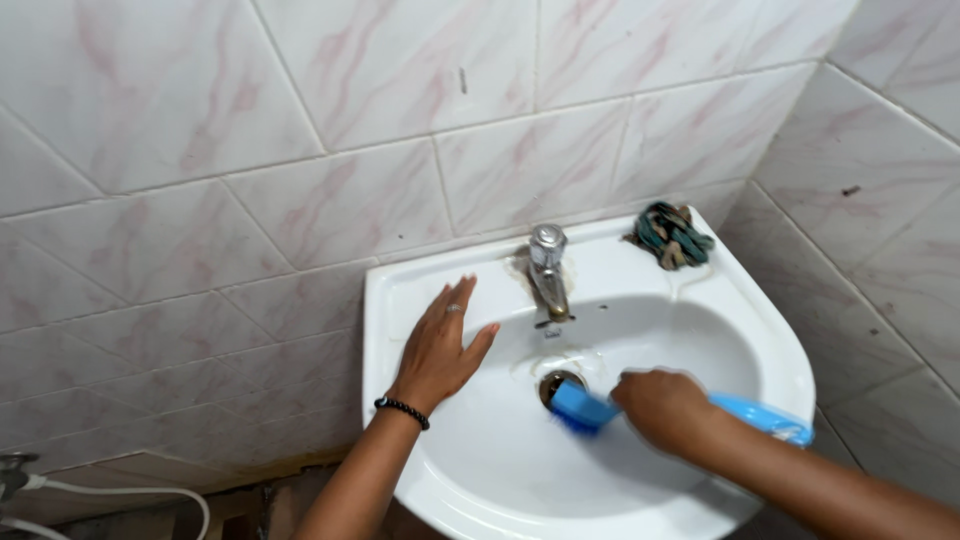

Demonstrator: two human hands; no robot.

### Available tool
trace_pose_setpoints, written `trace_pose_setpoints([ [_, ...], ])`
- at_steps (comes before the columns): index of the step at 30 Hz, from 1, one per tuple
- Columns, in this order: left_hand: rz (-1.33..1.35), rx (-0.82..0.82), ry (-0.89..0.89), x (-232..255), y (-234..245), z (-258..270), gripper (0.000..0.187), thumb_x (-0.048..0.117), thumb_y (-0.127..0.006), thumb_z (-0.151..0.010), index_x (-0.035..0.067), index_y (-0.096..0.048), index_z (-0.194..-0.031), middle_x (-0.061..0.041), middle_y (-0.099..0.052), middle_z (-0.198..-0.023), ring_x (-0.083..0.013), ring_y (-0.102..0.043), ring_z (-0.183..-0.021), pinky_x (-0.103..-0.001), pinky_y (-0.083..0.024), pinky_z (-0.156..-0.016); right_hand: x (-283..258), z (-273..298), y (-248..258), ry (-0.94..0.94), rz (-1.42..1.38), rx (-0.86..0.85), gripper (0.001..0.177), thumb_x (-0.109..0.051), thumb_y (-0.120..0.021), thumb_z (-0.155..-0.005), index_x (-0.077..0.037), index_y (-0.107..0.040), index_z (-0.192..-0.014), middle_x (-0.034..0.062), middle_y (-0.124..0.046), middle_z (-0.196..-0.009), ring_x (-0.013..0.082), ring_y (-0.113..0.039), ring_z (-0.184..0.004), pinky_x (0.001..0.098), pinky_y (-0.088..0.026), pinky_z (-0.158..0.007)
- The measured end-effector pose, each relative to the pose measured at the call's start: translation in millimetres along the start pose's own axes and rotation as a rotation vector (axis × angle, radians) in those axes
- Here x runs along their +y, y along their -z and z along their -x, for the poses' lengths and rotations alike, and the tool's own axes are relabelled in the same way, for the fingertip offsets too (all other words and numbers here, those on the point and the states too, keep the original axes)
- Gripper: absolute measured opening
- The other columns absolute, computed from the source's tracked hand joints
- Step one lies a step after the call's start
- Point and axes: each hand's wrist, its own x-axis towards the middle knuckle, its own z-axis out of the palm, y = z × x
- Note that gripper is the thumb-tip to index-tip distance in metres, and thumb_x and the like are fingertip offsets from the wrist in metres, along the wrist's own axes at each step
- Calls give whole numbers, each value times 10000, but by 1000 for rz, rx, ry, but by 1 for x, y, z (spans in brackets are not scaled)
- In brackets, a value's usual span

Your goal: The person scrubs a white bathroom sink with a blue brush, focusing on the basin, drain, and faucet area. They repeatedly scrub the same areas without rinsing or drying the sink.

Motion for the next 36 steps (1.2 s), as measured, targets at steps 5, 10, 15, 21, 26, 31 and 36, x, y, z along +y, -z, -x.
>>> trace_pose_setpoints([
  [5,153,123,-147,45,-6,-32,995,421,-754,-894,51,-166,-1607,-251,-291,-1650,-455,-260,-1514,-498,-290,-1210,40,-2,5,-198,241,-6,136,-143,-650,-868,-109,-694,-991,74,-689,-1012,229,-721,-839,357,-607,-632],
  [10,125,198,-284,71,-19,-65,1013,442,-796,-871,64,-204,-1601,-221,-235,-1664,-440,-255,-1539,-504,-268,-1263,-36,-8,-2,-128,70,116,143,-102,-616,-887,-46,-694,-993,159,-746,-893,296,-724,-761,401,-598,-617],
  [15,71,75,-200,70,-42,-73,825,373,-781,-886,33,-396,-1531,-215,-291,-1642,-450,-244,-1521,-500,-293,-1210,-78,-9,16,117,-298,100,176,11,-607,-838,-35,-717,-968,177,-699,-1001,348,-712,-850,454,-593,-701],
  [21,-72,38,-236,59,-53,-69,515,255,-770,-864,38,-624,-1307,-197,-407,-1592,-422,-272,-1518,-494,-348,-1173,-64,1,23,25,-427,-87,176,-112,-653,-898,-87,-725,-1057,153,-712,-1023,339,-701,-927,459,-569,-803],
  [26,-91,78,-249,56,-54,-68,561,175,-742,-857,38,-593,-1381,-147,-448,-1568,-371,-318,-1498,-484,-356,-1160,-12,10,9,-88,-212,54,204,-50,-616,-873,-110,-719,-1039,114,-665,-1076,317,-705,-931,440,-587,-797],
  [31,-96,84,-200,54,-56,-77,599,155,-724,-871,17,-534,-1422,-185,-398,-1579,-364,-321,-1491,-469,-346,-1173,0,-4,-2,-225,68,28,147,-76,-614,-888,-54,-673,-1021,113,-630,-1077,271,-678,-951,393,-607,-733],
  [36,-132,105,-219,51,-62,-72,618,92,-676,-874,35,-505,-1464,-157,-371,-1609,-359,-301,-1508,-458,-349,-1178,-32,-9,-15,-106,-34,126,207,-89,-621,-869,-42,-665,-1067,150,-620,-1125,318,-675,-942,423,-600,-727],
])
